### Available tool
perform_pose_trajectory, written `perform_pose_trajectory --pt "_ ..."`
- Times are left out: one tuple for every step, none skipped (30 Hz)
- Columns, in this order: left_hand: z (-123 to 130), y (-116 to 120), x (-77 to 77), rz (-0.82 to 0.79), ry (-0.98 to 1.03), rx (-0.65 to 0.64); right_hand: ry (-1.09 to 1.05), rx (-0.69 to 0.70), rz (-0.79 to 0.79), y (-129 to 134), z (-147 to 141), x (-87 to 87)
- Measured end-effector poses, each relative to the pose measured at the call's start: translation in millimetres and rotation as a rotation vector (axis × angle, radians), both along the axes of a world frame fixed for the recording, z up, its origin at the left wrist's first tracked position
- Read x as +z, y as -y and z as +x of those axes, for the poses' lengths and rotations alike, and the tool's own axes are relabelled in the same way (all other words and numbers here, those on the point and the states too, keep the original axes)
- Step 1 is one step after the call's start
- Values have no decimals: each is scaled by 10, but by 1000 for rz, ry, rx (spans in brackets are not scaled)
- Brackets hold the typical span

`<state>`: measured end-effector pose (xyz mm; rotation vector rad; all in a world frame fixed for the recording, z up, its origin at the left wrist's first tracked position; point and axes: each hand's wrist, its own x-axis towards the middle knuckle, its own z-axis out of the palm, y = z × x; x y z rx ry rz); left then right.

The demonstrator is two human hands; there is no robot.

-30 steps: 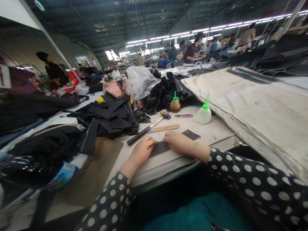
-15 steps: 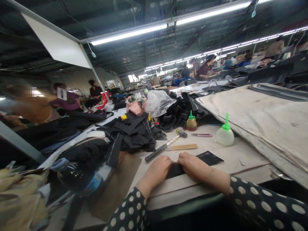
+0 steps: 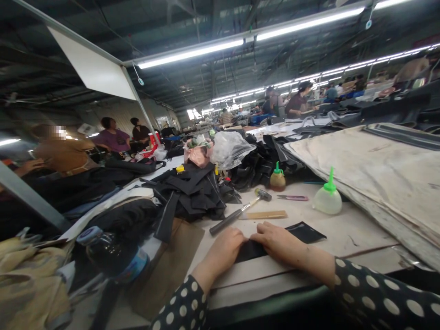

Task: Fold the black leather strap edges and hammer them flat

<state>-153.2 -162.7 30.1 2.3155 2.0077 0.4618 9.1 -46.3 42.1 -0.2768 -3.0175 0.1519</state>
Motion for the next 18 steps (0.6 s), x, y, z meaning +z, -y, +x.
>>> perform_pose_trajectory --pt "8 5 7 -13 -41 -3 -3 10 3 3 -12 -10" --pt "18 11 19 -27 -81 -4 -7 19 8 8 -27 -22" --pt "27 20 35 -40 -114 -4 -10 25 16 15 -42 -36" --pt "35 30 51 -52 -135 -2 -10 26 25 24 -58 -52" --pt "40 41 64 -62 -139 2 -8 24 33 33 -73 -67" --pt "43 51 71 -67 -125 12 -6 19 42 42 -86 -82" --pt "42 60 69 -67 -96 26 -4 13 48 49 -95 -93" --pt "38 68 57 -63 -52 44 -5 8 51 53 -101 -101" --pt "32 73 37 -53 5 67 -12 4 51 55 -103 -104" --pt "24 77 12 -39 74 99 -20 2 46 55 -102 -101" --pt "16 80 -16 -20 150 140 -28 -2 40 54 -97 -93" --pt "8 84 -42 -4 227 185 -35 -7 30 52 -91 -78" --pt "0 90 -62 5 300 232 -37 -13 19 50 -84 -59" --pt "-6 99 -73 6 361 280 -34 -21 11 49 -76 -37" --pt "-13 111 -75 -3 409 321 -25 -27 3 49 -68 -14" --pt "-19 128 -66 -21 446 352 -10 -33 0 50 -60 8" --pt "-24 147 -50 -46 475 370 9 -36 2 51 -52 27" --pt "-28 167 -29 -74 502 376 28 -40 6 52 -43 42"
